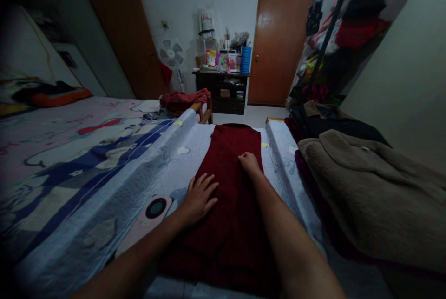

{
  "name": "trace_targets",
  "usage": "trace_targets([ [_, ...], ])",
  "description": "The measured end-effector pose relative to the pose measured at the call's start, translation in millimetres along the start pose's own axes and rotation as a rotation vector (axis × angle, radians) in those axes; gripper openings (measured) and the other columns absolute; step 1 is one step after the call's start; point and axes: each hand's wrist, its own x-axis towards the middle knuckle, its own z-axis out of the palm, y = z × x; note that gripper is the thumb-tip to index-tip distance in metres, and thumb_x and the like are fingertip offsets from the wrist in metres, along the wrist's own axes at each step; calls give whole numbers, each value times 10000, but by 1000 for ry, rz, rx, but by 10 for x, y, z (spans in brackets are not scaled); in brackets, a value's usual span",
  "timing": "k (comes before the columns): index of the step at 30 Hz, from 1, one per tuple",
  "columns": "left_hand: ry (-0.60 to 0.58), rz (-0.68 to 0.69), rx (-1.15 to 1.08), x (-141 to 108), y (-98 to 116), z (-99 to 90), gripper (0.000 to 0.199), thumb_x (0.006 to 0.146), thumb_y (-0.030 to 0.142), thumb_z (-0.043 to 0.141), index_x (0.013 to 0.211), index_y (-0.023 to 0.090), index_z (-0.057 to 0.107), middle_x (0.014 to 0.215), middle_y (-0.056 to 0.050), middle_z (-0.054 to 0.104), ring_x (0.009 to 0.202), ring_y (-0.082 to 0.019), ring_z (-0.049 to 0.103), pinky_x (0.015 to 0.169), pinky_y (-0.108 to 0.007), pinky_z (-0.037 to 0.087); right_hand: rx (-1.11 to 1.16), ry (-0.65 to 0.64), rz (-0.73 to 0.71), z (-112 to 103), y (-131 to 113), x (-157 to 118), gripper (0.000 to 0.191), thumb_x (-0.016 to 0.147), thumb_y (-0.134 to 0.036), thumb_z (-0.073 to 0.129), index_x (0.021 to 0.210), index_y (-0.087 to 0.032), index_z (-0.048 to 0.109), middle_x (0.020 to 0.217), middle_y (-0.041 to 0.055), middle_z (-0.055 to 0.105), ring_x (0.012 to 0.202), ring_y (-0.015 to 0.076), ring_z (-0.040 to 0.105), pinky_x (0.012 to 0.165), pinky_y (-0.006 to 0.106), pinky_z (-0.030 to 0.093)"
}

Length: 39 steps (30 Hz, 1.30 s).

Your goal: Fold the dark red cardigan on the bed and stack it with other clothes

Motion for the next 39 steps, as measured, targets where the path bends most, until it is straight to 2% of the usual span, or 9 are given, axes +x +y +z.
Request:
trace_targets([
  [5,-47,-76,-21,-14,-24,-31,506,894,454,495,1365,271,517,1526,-96,368,1434,-333,226,1151,-524,180,17,112,-9,-9,-27,56,188,827,-288,481,741,-182,610,767,33,635,722,162,548,658,255,361],
  [12,-73,-50,-54,-166,154,93,552,875,397,542,1405,265,463,1550,-106,322,1445,-326,203,1156,-566,145,109,168,85,73,102,60,88,714,-161,603,671,-206,541,707,11,589,706,158,526,686,259,362],
  [16,72,-114,-40,-139,117,48,456,848,370,582,1300,308,567,1577,-52,257,1432,-341,205,1148,-543,224,274,129,143,105,127,102,72,692,-204,636,704,-198,565,663,-6,593,637,148,531,614,247,393],
  [18,150,-175,-39,-96,66,2,396,873,306,535,1263,272,595,1557,-73,275,1410,-325,261,1149,-504,257,374,94,177,111,118,131,84,739,-270,602,721,-190,582,629,-6,599,582,144,538,566,245,413],
  [21,148,-236,-122,-43,-2,-67,388,890,189,450,1254,188,585,1452,-127,376,1313,-260,425,1113,-414,347,501,46,194,100,101,148,88,757,-256,562,758,-178,602,583,-6,603,496,134,533,500,244,428],
  [26,67,-227,-335,-43,-50,-101,377,810,95,479,1150,176,620,1140,-88,578,1104,-181,566,1040,-324,421,558,-10,73,69,141,58,305,666,-126,571,958,-183,638,733,-10,685,588,119,609,573,228,493],
  [31,52,-246,-502,-98,-54,-106,379,793,93,465,1124,200,614,1126,-49,626,1085,-161,582,1009,-311,441,358,10,-93,48,233,2,376,656,-111,547,998,-184,686,892,3,699,801,139,622,798,271,493],
  [35,-60,-208,-156,-126,15,-250,358,797,158,534,1138,207,630,1201,-93,599,1081,-224,589,971,-377,459,154,37,-177,22,249,58,381,676,-105,552,1012,-181,716,958,37,694,891,166,601,896,299,443],
  [39,36,-128,257,134,95,-397,345,824,216,555,1159,231,637,1451,-117,447,1294,-339,435,1056,-537,349,7,50,-226,14,248,115,326,706,-99,553,958,-186,742,1005,60,693,949,179,591,923,289,416],
])
